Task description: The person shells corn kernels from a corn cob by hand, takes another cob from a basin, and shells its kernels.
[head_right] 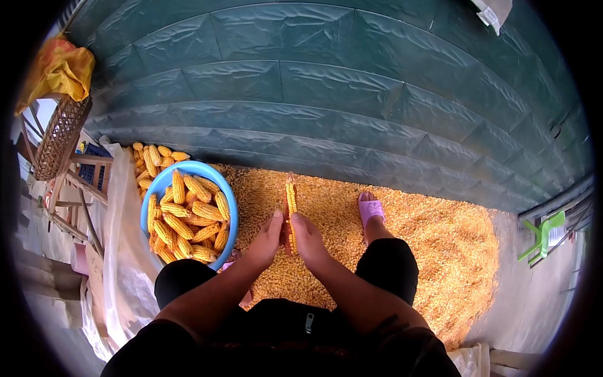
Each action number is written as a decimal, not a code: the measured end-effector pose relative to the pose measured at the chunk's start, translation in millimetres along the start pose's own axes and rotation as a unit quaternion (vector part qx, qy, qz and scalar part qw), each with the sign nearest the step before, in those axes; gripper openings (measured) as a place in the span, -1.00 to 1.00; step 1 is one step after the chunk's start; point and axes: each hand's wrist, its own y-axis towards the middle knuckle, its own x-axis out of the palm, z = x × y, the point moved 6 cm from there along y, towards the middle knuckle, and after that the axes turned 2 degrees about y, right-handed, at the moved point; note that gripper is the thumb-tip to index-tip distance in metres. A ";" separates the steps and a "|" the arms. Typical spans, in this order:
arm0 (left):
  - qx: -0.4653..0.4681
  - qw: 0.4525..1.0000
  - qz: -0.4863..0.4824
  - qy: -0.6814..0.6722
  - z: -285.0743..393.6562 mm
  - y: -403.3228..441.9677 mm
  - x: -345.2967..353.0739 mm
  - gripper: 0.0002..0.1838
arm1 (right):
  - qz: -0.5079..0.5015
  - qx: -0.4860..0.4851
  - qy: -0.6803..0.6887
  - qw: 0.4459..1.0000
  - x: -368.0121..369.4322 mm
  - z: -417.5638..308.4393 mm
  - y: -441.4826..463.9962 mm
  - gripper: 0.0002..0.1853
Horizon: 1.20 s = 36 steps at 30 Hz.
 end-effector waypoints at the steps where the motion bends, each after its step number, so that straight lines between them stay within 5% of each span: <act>1: 0.017 0.999 -0.008 0.045 13.7 -11.3 8.2 -0.48 | 0.025 -0.040 -0.037 0.998 -2.7 7.0 4.0 -0.58; 2: 0.035 0.995 -0.015 0.090 20.4 -18.8 16.1 -0.48 | 0.049 -0.080 -0.073 0.993 -6.2 12.6 5.0 -0.58; 3: 0.174 0.974 0.056 0.132 33.2 -19.8 16.9 -0.49 | 0.049 -0.080 -0.073 0.993 -5.5 13.7 3.1 -0.58; 4: 0.174 0.974 0.056 0.132 30.1 -20.4 14.7 -0.49 | 0.045 -0.056 -0.078 0.994 -4.5 17.2 1.8 -0.58; 6: -0.005 1.000 0.030 0.002 12.3 -20.5 10.4 -0.49 | 0.040 -0.032 -0.084 0.995 -3.1 19.1 0.5 -0.58; 11: 0.023 0.996 0.042 0.080 13.8 -15.8 2.1 -0.61 | -0.009 0.020 0.005 1.000 2.3 16.9 -0.3 -0.56; 14: 0.144 0.975 0.037 0.164 6.5 -1.5 -0.3 -0.65 | 0.004 0.082 0.153 0.985 -3.9 22.5 2.3 -0.54; 16: 0.080 0.997 -0.008 -0.003 -0.6 0.8 7.1 -0.61 | 0.021 0.072 0.140 0.987 -8.9 22.0 5.9 -0.53; 23: -0.055 0.996 0.027 0.063 9.6 -30.2 20.9 -0.46 | 0.102 0.046 0.092 0.989 -16.0 11.9 3.6 -0.60; 28: -0.052 0.998 -0.035 0.005 -2.1 -32.3 36.9 -0.45 | 0.120 0.006 0.068 0.990 -11.8 25.5 3.4 -0.63; 36: 0.071 0.979 0.091 0.168 -19.9 -13.0 16.5 -0.45 | 0.151 -0.054 -0.024 0.987 -11.3 13.3 -1.3 -0.55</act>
